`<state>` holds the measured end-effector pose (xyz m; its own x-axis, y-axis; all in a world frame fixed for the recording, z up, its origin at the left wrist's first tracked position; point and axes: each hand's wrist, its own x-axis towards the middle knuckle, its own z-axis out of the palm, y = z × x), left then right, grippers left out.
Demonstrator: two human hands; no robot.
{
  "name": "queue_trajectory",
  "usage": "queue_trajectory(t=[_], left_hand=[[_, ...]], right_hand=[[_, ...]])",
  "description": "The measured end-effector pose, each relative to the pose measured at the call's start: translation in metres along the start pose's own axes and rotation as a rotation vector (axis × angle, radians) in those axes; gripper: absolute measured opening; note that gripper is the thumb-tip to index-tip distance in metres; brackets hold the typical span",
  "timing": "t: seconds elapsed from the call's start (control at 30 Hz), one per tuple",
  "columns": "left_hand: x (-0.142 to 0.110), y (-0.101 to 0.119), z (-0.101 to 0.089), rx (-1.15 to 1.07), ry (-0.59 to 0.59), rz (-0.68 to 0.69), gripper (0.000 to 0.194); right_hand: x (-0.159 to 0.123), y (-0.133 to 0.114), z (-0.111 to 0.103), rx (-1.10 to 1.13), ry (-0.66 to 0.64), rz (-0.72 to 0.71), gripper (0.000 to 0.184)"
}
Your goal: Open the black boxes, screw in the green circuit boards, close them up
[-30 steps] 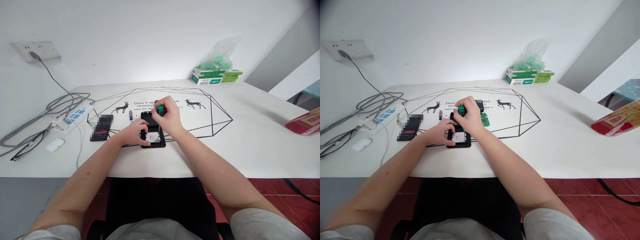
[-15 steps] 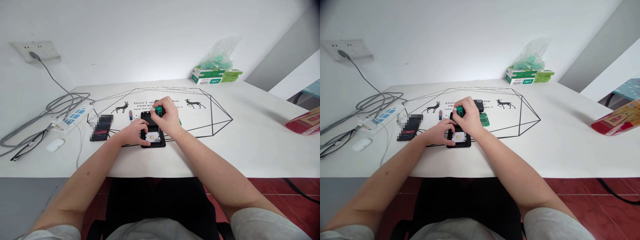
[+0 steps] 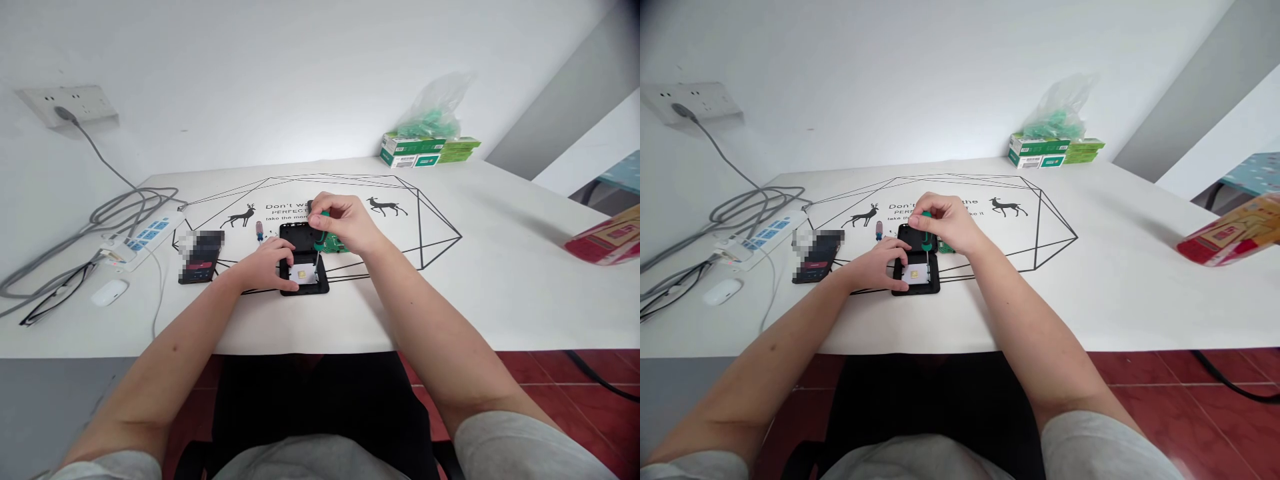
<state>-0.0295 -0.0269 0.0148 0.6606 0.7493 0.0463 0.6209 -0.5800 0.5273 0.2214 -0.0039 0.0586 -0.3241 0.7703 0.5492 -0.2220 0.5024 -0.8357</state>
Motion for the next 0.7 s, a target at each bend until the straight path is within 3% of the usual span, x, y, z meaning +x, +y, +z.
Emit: queue_trajectory(t=[0.2, 0.33, 0.7], left_hand=[[-0.001, 0.001, -0.001, -0.02, 0.002, 0.0, 0.045], [-0.001, 0.002, -0.001, -0.025, -0.007, -0.012, 0.046], [0.0, 0.0, -0.001, -0.004, -0.018, -0.01, 0.045]], right_hand=[[0.0, -0.002, -0.02, 0.078, -0.082, 0.051, 0.027], [-0.003, -0.005, -0.028, 0.117, -0.213, 0.128, 0.032], [-0.01, -0.005, -0.017, 0.419, -0.357, 0.278, 0.042]])
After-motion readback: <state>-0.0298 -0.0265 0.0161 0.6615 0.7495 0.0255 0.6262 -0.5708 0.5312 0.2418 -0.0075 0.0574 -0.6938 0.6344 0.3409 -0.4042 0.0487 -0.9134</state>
